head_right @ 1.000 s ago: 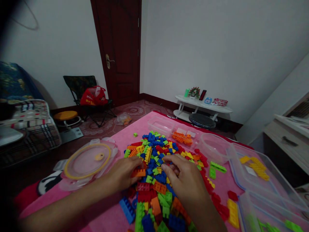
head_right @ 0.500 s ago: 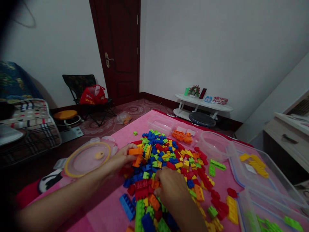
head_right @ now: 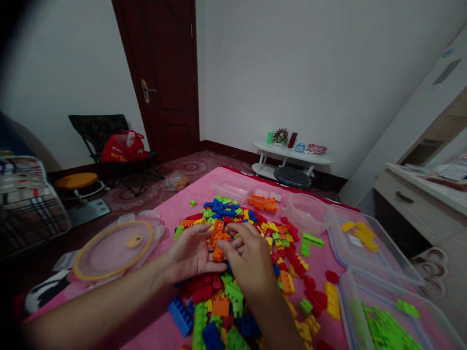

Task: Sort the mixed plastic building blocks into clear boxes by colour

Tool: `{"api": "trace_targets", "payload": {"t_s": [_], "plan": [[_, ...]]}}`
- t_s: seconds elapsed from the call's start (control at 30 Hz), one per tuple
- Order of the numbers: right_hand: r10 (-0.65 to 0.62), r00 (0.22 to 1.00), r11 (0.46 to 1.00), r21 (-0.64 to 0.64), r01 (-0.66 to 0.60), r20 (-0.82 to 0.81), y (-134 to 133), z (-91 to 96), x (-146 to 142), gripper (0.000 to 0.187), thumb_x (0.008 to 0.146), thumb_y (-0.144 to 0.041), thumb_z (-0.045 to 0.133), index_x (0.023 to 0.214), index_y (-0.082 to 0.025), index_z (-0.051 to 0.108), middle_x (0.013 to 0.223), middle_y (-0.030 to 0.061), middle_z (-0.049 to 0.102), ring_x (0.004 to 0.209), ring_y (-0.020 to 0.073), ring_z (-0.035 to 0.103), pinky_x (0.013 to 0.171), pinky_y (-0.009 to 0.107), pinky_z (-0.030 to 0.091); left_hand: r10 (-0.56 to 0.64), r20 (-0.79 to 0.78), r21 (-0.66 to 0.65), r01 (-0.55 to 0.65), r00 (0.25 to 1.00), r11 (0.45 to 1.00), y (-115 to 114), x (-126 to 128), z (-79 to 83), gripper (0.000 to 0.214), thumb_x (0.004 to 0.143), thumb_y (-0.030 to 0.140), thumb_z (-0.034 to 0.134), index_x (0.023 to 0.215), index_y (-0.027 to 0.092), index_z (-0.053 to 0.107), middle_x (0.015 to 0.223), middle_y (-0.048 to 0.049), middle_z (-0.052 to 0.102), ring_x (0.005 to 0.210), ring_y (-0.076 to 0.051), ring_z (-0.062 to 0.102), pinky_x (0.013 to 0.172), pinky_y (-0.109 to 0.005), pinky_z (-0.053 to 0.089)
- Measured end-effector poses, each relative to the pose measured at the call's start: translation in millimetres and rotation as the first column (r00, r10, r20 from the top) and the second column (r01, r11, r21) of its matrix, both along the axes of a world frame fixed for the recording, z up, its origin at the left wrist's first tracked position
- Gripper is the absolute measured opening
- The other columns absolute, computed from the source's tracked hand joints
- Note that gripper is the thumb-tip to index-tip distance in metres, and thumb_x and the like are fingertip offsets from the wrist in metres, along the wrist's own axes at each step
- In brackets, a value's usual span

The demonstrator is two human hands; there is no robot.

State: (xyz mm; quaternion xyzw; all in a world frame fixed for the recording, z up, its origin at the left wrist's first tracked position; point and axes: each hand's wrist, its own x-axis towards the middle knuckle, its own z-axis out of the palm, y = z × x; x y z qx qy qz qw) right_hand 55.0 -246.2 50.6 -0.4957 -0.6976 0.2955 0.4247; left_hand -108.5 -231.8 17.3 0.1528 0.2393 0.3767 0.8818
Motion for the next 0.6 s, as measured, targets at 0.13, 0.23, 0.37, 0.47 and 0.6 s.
{"api": "trace_targets", "payload": {"t_s": [0.13,0.23,0.37,0.47,0.6], "plan": [[-0.115,0.984,0.976,0.168,0.137,-0.139,0.0,14.7,18.1,0.017,0.080,-0.032,0.061,0.088,-0.019,0.069,0.086,0.0040,0.065,0.066,0.0131,0.061,0.056,0.023,0.050,-0.033,-0.002,-0.107,0.033,0.999,0.994,12.1,21.8,4.4,0.034,0.087,0.037,0.048,0.109,0.012,0.055,0.085,-0.0126,0.068,0.067,-0.020,0.068,0.052,-0.024,0.054],[-0.253,0.936,0.912,0.261,0.315,-0.245,-0.8,28.6,39.7,0.013,0.080,-0.031,0.063,0.082,-0.019,0.068,0.074,0.0009,0.065,0.059,0.0110,0.059,0.053,0.020,0.047,-0.026,-0.134,-0.113,0.011,0.991,0.994,40.7,42.7,20.3,0.025,0.090,0.028,0.044,0.103,0.009,0.054,0.081,-0.0123,0.066,0.063,-0.016,0.066,0.047,-0.019,0.050],[-0.306,0.882,0.899,0.196,0.391,-0.358,-3.2,39.0,54.5,0.015,0.079,-0.031,0.064,0.079,-0.016,0.067,0.064,-0.0007,0.062,0.051,0.0100,0.056,0.047,0.019,0.045,0.136,-0.304,0.143,-0.096,0.943,0.985,103.4,81.9,52.7,0.017,0.092,0.019,0.037,0.099,0.011,0.051,0.083,-0.0078,0.060,0.070,-0.014,0.064,0.053,-0.019,0.051],[-0.280,0.901,0.920,0.176,0.351,-0.332,-4.0,38.5,51.4,0.016,0.081,-0.031,0.061,0.079,-0.016,0.066,0.065,0.0003,0.062,0.053,0.0103,0.056,0.048,0.020,0.046,0.294,-0.394,0.299,-0.181,0.871,0.937,154.1,113.3,67.1,0.019,0.095,0.023,0.035,0.106,0.013,0.046,0.091,-0.0047,0.055,0.073,-0.010,0.058,0.063,-0.021,0.052],[-0.266,0.940,0.909,0.270,0.319,-0.213,-4.5,34.4,48.9,0.017,0.083,-0.029,0.058,0.078,-0.017,0.067,0.073,0.0029,0.064,0.061,0.0124,0.057,0.053,0.022,0.047,0.323,-0.476,0.433,-0.101,0.818,0.896,201.1,139.1,61.4,0.034,0.095,0.040,0.034,0.112,0.012,0.044,0.105,-0.0096,0.052,0.085,-0.016,0.055,0.068,-0.031,0.050]]}}
